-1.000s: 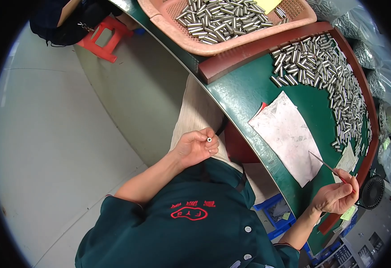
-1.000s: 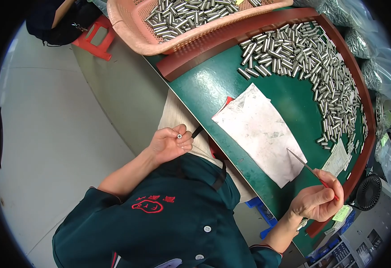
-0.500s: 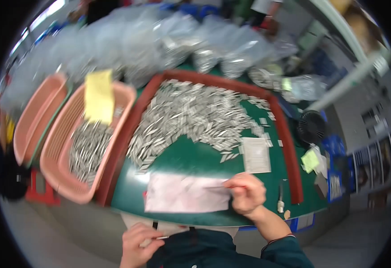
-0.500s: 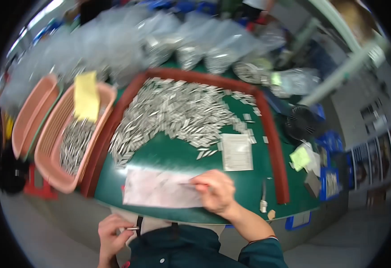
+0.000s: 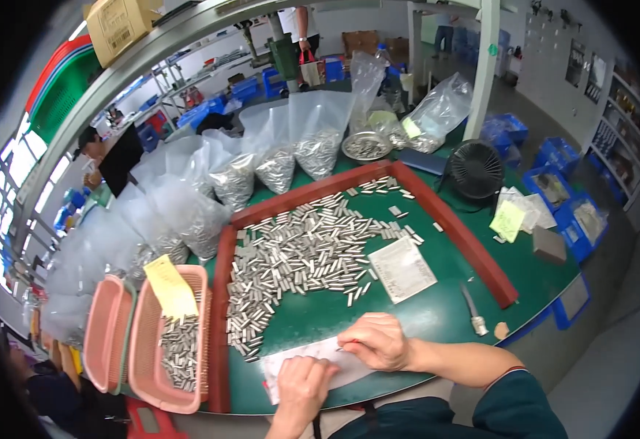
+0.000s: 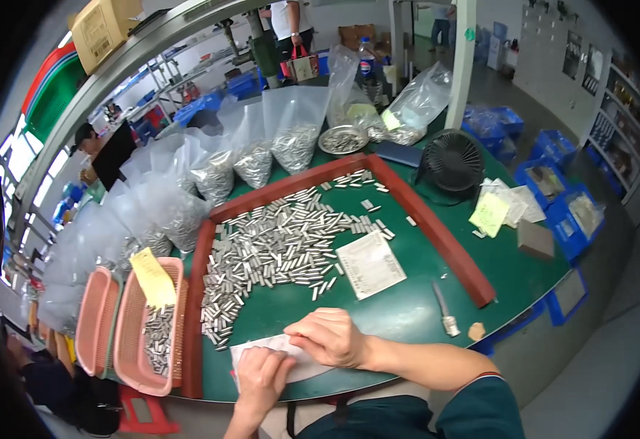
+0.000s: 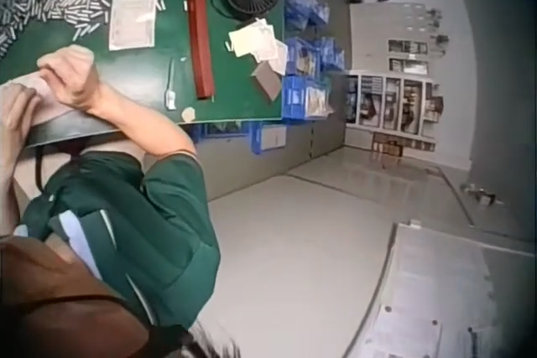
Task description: Inspecting and sorting small metal cylinder components on a workbench.
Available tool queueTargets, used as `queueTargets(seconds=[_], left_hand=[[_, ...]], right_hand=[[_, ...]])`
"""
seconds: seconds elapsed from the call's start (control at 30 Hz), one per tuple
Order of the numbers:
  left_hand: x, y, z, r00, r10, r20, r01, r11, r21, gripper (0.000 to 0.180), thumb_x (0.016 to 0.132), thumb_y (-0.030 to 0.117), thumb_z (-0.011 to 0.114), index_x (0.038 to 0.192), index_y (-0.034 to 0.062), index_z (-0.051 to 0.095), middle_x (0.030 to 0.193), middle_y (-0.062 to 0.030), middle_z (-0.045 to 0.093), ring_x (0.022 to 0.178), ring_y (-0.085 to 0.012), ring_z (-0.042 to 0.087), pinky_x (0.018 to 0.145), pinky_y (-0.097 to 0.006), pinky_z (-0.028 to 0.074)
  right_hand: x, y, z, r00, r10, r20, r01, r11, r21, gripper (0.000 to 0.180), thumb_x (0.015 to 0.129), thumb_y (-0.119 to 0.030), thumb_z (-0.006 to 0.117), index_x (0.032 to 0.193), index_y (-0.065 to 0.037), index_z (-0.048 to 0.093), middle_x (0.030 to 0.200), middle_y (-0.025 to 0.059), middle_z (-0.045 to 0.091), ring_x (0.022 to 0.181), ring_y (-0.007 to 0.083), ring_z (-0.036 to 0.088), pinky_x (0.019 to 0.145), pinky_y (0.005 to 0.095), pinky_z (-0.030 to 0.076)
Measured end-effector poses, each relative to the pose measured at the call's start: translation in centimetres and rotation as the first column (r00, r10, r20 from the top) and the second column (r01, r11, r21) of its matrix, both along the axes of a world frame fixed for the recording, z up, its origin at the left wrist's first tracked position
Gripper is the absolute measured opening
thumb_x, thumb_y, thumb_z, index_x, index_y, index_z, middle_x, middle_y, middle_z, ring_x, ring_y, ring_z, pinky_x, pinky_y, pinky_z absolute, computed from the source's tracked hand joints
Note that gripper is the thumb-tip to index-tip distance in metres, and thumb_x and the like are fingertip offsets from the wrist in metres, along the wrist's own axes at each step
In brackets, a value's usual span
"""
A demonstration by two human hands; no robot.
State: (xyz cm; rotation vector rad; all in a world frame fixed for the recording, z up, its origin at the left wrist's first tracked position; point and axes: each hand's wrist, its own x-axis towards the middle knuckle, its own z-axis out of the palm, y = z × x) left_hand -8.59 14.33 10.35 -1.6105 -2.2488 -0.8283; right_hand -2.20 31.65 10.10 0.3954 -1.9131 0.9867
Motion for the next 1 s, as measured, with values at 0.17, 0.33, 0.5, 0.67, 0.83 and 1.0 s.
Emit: queueTargets(seconds=[0.17, 0.33, 0.5, 0.67, 0.83, 1.0], left_hand=[[-0.5, -0.1, -1.5, 0.998, 0.023, 0.052, -0.018, 0.995, -0.099, 0.014, 0.069, 0.011, 0.068, 0.079, 0.0062, 0.059, 0.067, -0.004, 0.051, 0.063, -0.0209, 0.049, 0.058, -0.032, 0.037], [-0.6, 0.0, -0.3, 0.999, 0.023, -0.028, -0.023, 1.0, -0.002, 0.014, 0.07, 0.011, 0.068, 0.078, 0.0059, 0.058, 0.066, -0.0044, 0.05, 0.061, -0.0216, 0.049, 0.058, -0.032, 0.036], [-0.7, -0.4, 0.1, 0.999, -0.011, -0.047, 0.013, 0.999, 0.046, 0.013, 0.069, 0.012, 0.068, 0.075, 0.0063, 0.058, 0.062, -0.004, 0.047, 0.059, -0.0213, 0.047, 0.056, -0.033, 0.035], [-1.4, -0.3, 0.6, 0.998, -0.059, 0.015, 0.06, 0.992, -0.114, 0.013, 0.068, 0.011, 0.069, 0.073, 0.0054, 0.058, 0.062, -0.0055, 0.051, 0.058, -0.0217, 0.05, 0.054, -0.033, 0.036], [-2.9, 0.4, 2.6, 0.51, -0.071, 0.857, -0.102, 0.985, 0.143, 0.01, 0.076, -0.001, 0.061, 0.086, -0.003, 0.06, 0.077, -0.0079, 0.063, 0.066, -0.0119, 0.059, 0.064, -0.023, 0.047], [-6.8, 3.8, 3.3, -0.035, -0.39, 0.92, -0.273, 0.889, 0.367, 0.019, 0.086, 0.006, 0.051, 0.103, -0.0009, 0.053, 0.081, -0.0052, 0.057, 0.07, -0.0097, 0.053, 0.062, -0.023, 0.044]], right_hand=[[-0.2, 0.1, 0.2, 1.0, 0.003, -0.031, -0.003, 1.0, 0.026, 0.017, 0.071, -0.004, 0.067, 0.084, -0.002, 0.057, 0.071, 0.0068, 0.062, 0.056, 0.0199, 0.059, 0.047, 0.0287, 0.043], [-0.2, 0.3, 0.3, 0.999, -0.018, -0.032, 0.019, 0.999, 0.029, 0.016, 0.071, -0.005, 0.067, 0.083, -0.002, 0.057, 0.068, 0.0061, 0.061, 0.055, 0.0196, 0.058, 0.046, 0.0278, 0.042], [-0.2, 0.1, 0.1, 0.998, -0.047, -0.044, 0.049, 0.998, 0.03, 0.015, 0.071, -0.006, 0.067, 0.083, -0.002, 0.058, 0.067, 0.006, 0.06, 0.054, 0.0191, 0.058, 0.046, 0.0278, 0.042], [-0.4, 0.3, 0.1, 0.998, -0.038, -0.041, 0.039, 0.999, 0.02, 0.014, 0.073, -0.007, 0.066, 0.084, -0.002, 0.058, 0.067, 0.0064, 0.06, 0.055, 0.0196, 0.058, 0.047, 0.0277, 0.042], [-0.3, 0.1, -0.1, 0.998, -0.037, -0.055, 0.038, 0.999, 0.01, 0.015, 0.073, -0.007, 0.066, 0.084, -0.002, 0.059, 0.068, 0.0062, 0.06, 0.055, 0.0195, 0.058, 0.047, 0.0279, 0.042], [-0.3, 0.1, -0.1, 0.998, -0.051, -0.048, 0.052, 0.999, 0.005, 0.015, 0.072, -0.007, 0.066, 0.084, -0.002, 0.058, 0.066, 0.006, 0.06, 0.053, 0.0197, 0.057, 0.046, 0.0279, 0.042]])
